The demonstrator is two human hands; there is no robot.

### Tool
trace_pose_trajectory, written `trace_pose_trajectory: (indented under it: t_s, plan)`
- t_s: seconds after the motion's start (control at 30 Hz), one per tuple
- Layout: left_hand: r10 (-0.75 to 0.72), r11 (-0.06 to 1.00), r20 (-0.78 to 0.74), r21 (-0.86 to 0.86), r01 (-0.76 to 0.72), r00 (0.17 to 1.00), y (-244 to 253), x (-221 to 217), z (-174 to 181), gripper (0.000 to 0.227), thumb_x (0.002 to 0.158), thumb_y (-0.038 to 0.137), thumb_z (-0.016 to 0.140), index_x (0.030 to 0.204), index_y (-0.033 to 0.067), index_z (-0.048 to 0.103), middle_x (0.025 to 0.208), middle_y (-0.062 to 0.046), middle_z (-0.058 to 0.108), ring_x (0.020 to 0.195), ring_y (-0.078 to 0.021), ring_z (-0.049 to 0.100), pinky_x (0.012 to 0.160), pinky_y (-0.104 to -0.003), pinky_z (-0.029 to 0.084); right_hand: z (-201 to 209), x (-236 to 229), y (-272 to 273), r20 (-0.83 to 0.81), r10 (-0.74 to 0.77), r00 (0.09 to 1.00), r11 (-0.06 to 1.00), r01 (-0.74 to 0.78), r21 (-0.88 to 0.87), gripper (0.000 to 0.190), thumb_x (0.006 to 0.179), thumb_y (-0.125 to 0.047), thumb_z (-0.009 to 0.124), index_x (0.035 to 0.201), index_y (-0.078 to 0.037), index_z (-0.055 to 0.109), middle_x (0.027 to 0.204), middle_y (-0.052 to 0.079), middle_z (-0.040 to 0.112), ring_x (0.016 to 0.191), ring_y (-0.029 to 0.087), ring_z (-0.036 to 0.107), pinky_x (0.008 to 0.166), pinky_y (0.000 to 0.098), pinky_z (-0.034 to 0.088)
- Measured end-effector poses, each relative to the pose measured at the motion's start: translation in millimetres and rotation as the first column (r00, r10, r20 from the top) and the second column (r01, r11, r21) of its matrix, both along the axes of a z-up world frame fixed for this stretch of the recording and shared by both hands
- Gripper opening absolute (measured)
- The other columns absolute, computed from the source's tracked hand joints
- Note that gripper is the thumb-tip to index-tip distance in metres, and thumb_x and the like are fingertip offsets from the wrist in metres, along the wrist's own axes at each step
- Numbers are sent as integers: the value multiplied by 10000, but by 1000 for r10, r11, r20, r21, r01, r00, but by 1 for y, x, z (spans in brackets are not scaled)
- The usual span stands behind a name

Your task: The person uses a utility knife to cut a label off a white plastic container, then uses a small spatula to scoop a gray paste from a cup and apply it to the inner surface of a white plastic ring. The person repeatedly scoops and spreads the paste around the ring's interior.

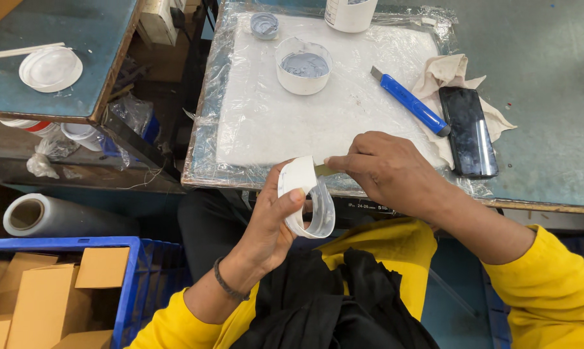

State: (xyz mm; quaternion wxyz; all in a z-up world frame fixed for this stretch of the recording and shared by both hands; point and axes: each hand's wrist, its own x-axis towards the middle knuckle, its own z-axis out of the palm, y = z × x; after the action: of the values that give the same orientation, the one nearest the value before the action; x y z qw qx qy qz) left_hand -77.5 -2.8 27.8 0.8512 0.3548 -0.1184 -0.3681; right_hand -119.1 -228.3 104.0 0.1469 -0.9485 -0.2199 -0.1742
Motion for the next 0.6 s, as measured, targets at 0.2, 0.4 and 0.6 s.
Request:
trace_pose_trajectory:
  t_s: [0.2, 0.4, 0.6]
  plan:
    - [25, 1000, 64, 17, -26, 998, 3, -1, 2, 807, 832, 318, 807, 1491, 104, 393, 1196, -68, 567, 1089, -157, 626, 832, -306, 612, 5, -1, 1, -11, 28, 1000, 999, -28, 29, 223, 863, -73, 699, 1068, -106, 780, 760, 78, 612, 708, 260, 613, 615, 398, 496]
    - [58, 998, 124, 1, -59, 991, 4, 0, 2, 854, 797, 314, 846, 1490, 91, 399, 1206, -71, 567, 1125, -151, 602, 908, -311, 578, 9, -3, 4, -41, 23, 999, 999, -22, 27, 217, 862, -91, 703, 1064, -106, 780, 730, 80, 603, 702, 276, 611, 616, 420, 490]
    - [115, 993, 215, -27, -111, 970, 3, -2, -1, 911, 770, 317, 892, 1504, 66, 414, 1253, -83, 560, 1171, -181, 573, 969, -329, 526, 13, -5, 6, -39, 23, 999, 999, -22, 40, 236, 838, -84, 706, 1061, -108, 778, 734, 83, 596, 710, 288, 608, 611, 425, 482]
